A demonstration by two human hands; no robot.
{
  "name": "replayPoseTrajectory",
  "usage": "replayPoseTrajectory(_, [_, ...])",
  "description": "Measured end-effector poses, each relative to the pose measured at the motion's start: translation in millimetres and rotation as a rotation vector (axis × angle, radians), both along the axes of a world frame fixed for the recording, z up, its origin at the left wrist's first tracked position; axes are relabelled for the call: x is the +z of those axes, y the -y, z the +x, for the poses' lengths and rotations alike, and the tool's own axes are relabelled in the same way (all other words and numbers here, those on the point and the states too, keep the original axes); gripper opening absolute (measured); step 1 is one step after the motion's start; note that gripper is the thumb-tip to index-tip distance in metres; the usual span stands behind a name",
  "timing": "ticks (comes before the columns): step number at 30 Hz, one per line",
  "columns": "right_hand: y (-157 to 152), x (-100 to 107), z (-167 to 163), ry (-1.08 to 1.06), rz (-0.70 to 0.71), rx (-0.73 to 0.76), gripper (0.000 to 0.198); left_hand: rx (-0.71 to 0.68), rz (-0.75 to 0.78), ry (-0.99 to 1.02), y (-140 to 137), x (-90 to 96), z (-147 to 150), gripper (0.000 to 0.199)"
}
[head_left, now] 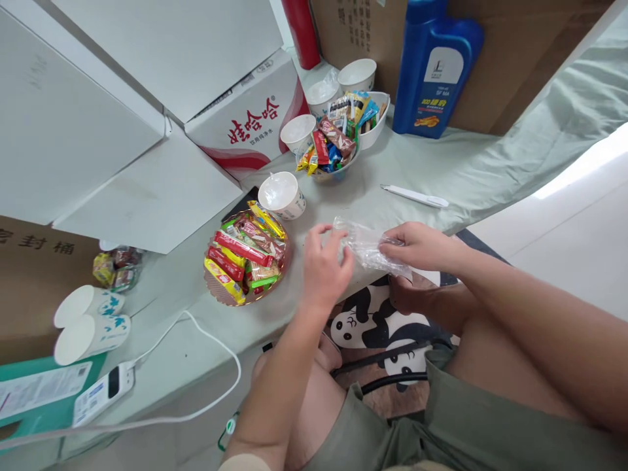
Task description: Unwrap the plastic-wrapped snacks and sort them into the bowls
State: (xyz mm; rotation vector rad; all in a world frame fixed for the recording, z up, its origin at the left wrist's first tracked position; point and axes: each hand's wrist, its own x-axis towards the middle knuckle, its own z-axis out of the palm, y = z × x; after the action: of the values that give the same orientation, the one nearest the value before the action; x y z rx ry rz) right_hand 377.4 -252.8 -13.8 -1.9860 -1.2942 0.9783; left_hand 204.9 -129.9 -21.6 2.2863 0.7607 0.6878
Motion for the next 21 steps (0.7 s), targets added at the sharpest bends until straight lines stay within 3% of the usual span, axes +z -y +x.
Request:
replayPoseTrajectory(2, [1,-1,-2,-0.073,0.051,0.036,0.027,-0.132,-0.053,-0.003,13,0.3,3,0.021])
replayPoseTrajectory(5, [0,-2,-5,-0.223,0.166,0.117,0.032,-0.269,-0.467,-0.018,17,-7.6,7,0.027])
replayPoseTrajectory(7, [-2,-3,-7,-0.218,0.215,0.052,0.037,-0.253,-0.709,0.011,11,-14.2,8,0.027])
replayPoseTrajectory(9, [-4,-6,-11,-0.107,0.266,-0.117,0.035,-0.178,-0.797,0.057,2,-18.0,8,0.024])
replayPoseTrajectory(11, [-7,-10,-14,-0.014,0.335,-0.224,0.031,-0.132,-0.812,0.079,-5,-19.1,6,0.022])
replayPoseTrajectory(12, [-8,-12,-15,-0.006,0.349,-0.208,0.034,-0.127,-0.812,0.083,-6,-19.3,5,0.021])
replayPoseTrajectory(14, [-13,-16,-17,-0.062,0.289,-0.105,0.033,-0.104,-0.79,0.089,-8,-21.1,3,0.023])
replayPoseTrajectory(16, [-18,-19,-16,-0.114,0.193,-0.11,0.02,-0.022,-0.72,0.077,-7,-25.4,0,0.028])
replayPoseTrajectory(18, [-26,-19,-13,-0.111,0.193,-0.293,0.014,0.051,-0.634,0.021,-6,-31.1,-4,0.026])
replayPoseTrajectory(21, [-40,-16,-11,-0.013,0.335,-0.554,0.011,0.035,-0.501,-0.097,-6,-36.8,-11,0.009])
